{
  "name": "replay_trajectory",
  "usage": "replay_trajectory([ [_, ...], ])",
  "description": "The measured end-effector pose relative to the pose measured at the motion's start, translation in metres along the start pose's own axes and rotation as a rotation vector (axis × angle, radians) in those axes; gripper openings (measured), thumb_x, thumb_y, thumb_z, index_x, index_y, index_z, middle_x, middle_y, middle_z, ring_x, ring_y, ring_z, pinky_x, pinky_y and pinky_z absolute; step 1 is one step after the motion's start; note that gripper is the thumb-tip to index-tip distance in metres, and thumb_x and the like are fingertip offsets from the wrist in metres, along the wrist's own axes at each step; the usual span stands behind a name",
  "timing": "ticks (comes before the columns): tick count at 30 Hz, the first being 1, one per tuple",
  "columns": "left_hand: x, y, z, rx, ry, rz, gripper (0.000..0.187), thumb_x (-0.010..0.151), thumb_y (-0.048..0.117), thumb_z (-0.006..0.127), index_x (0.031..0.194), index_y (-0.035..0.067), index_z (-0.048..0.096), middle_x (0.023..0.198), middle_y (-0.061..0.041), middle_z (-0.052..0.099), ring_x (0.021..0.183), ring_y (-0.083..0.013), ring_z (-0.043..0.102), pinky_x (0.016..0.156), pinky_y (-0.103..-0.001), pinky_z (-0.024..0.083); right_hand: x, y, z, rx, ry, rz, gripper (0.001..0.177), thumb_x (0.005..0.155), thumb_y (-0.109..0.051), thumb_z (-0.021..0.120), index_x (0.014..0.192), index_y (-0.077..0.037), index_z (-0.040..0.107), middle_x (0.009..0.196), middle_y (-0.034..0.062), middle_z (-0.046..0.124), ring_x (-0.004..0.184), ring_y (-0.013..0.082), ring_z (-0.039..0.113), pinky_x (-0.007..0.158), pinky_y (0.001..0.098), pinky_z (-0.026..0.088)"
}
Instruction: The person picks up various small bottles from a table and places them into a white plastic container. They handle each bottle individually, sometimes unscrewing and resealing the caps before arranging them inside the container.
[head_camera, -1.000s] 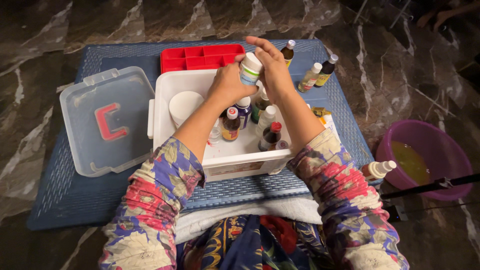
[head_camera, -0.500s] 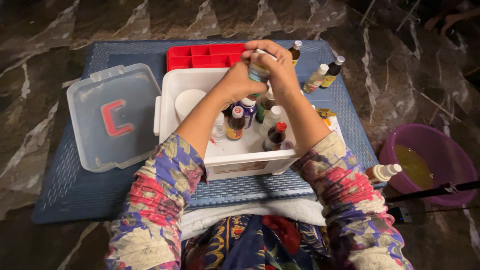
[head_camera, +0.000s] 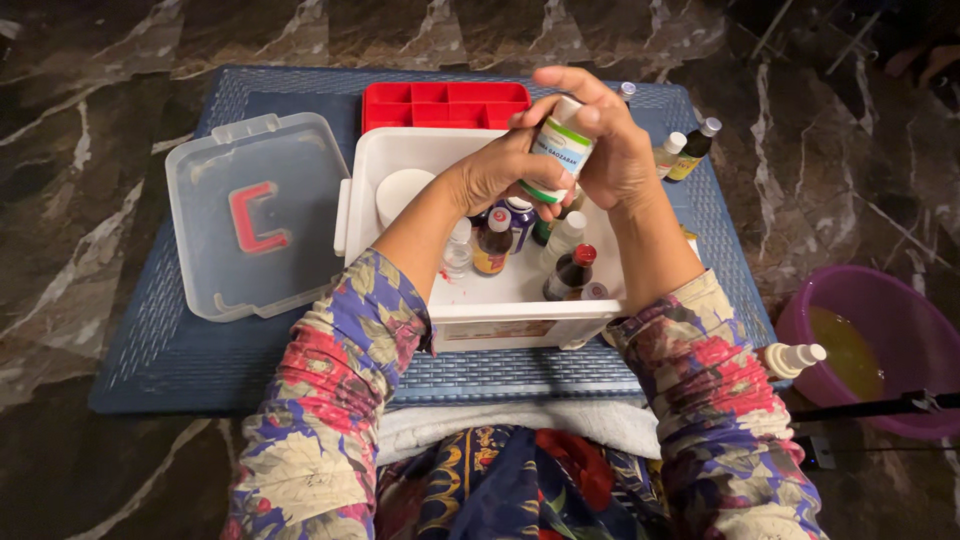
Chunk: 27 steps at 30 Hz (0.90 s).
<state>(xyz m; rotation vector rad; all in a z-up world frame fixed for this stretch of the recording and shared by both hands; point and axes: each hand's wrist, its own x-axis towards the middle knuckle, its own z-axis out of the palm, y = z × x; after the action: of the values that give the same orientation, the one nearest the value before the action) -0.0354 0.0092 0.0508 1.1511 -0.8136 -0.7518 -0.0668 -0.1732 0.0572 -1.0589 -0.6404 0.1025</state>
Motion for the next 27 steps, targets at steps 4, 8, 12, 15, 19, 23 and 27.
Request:
replay_trajectory([
  [4, 0.005, -0.005, -0.004, 0.007, -0.014, -0.030, 0.046, 0.079, 0.024, 0.076, 0.113, -0.001, 0.059, 0.089, -0.013, 0.069, 0.073, -0.0191, 0.071, 0.065, -0.034, 0.064, -0.001, -0.003, 0.002, -0.022, 0.012, 0.019, 0.055, 0.092, -0.029, 0.064, 0.141, -0.004, 0.057, 0.115, 0.0161, 0.072, 0.106, 0.0296, 0.070, 0.100, 0.0427, 0.058],
  [8, 0.012, -0.014, -0.008, 0.105, 0.095, -0.054, 0.046, 0.077, 0.026, 0.077, 0.110, -0.003, 0.063, 0.091, -0.012, 0.070, 0.072, -0.0203, 0.072, 0.064, -0.032, 0.066, 0.005, 0.003, -0.001, -0.161, 0.079, 0.007, 0.052, 0.098, -0.025, 0.065, 0.144, -0.003, 0.055, 0.106, 0.0127, 0.070, 0.112, 0.0258, 0.070, 0.103, 0.0395, 0.057],
  [12, 0.024, -0.026, -0.008, 0.250, 0.260, 0.025, 0.053, 0.068, 0.025, 0.080, 0.113, 0.003, 0.062, 0.097, -0.003, 0.071, 0.085, -0.0166, 0.075, 0.062, -0.031, 0.069, 0.007, 0.009, 0.001, -0.260, 0.170, -0.028, 0.046, 0.100, -0.017, 0.065, 0.142, -0.001, 0.056, 0.100, 0.0093, 0.070, 0.111, 0.0221, 0.070, 0.103, 0.0369, 0.058],
  [15, 0.035, -0.036, -0.007, 0.362, 0.429, 0.171, 0.058, 0.061, 0.023, 0.081, 0.112, 0.002, 0.060, 0.095, -0.004, 0.071, 0.085, -0.0200, 0.075, 0.061, -0.033, 0.069, 0.007, 0.013, 0.001, -0.303, 0.209, -0.074, 0.043, 0.098, -0.013, 0.068, 0.138, -0.002, 0.057, 0.099, 0.0075, 0.070, 0.110, 0.0200, 0.071, 0.102, 0.0346, 0.058],
  [19, 0.040, -0.040, -0.008, 0.738, 0.562, 0.052, 0.049, 0.063, 0.028, 0.084, 0.102, 0.000, 0.071, 0.093, -0.013, 0.078, 0.090, -0.0258, 0.078, 0.080, -0.036, 0.060, 0.011, 0.021, -0.003, -0.367, 0.267, -0.120, 0.039, 0.097, -0.012, 0.071, 0.132, -0.002, 0.058, 0.101, 0.0063, 0.072, 0.107, 0.0172, 0.071, 0.101, 0.0326, 0.058],
  [23, 0.042, -0.039, -0.006, 0.838, 0.605, 0.055, 0.049, 0.067, 0.028, 0.084, 0.106, 0.002, 0.069, 0.101, -0.016, 0.076, 0.100, -0.0311, 0.074, 0.087, -0.039, 0.057, 0.012, 0.025, -0.007, -0.485, 0.336, -0.161, 0.035, 0.098, -0.014, 0.074, 0.128, -0.001, 0.060, 0.104, 0.0062, 0.072, 0.108, 0.0160, 0.071, 0.100, 0.0309, 0.058],
  [27, 0.039, -0.046, -0.021, 0.825, 0.643, 0.144, 0.056, 0.066, 0.021, 0.082, 0.117, 0.005, 0.065, 0.108, -0.015, 0.076, 0.105, -0.0319, 0.072, 0.088, -0.039, 0.056, 0.013, 0.015, 0.002, -0.694, 0.288, -0.122, 0.031, 0.104, -0.020, 0.074, 0.127, -0.001, 0.067, 0.115, 0.0059, 0.073, 0.109, 0.0139, 0.068, 0.100, 0.0282, 0.055],
])
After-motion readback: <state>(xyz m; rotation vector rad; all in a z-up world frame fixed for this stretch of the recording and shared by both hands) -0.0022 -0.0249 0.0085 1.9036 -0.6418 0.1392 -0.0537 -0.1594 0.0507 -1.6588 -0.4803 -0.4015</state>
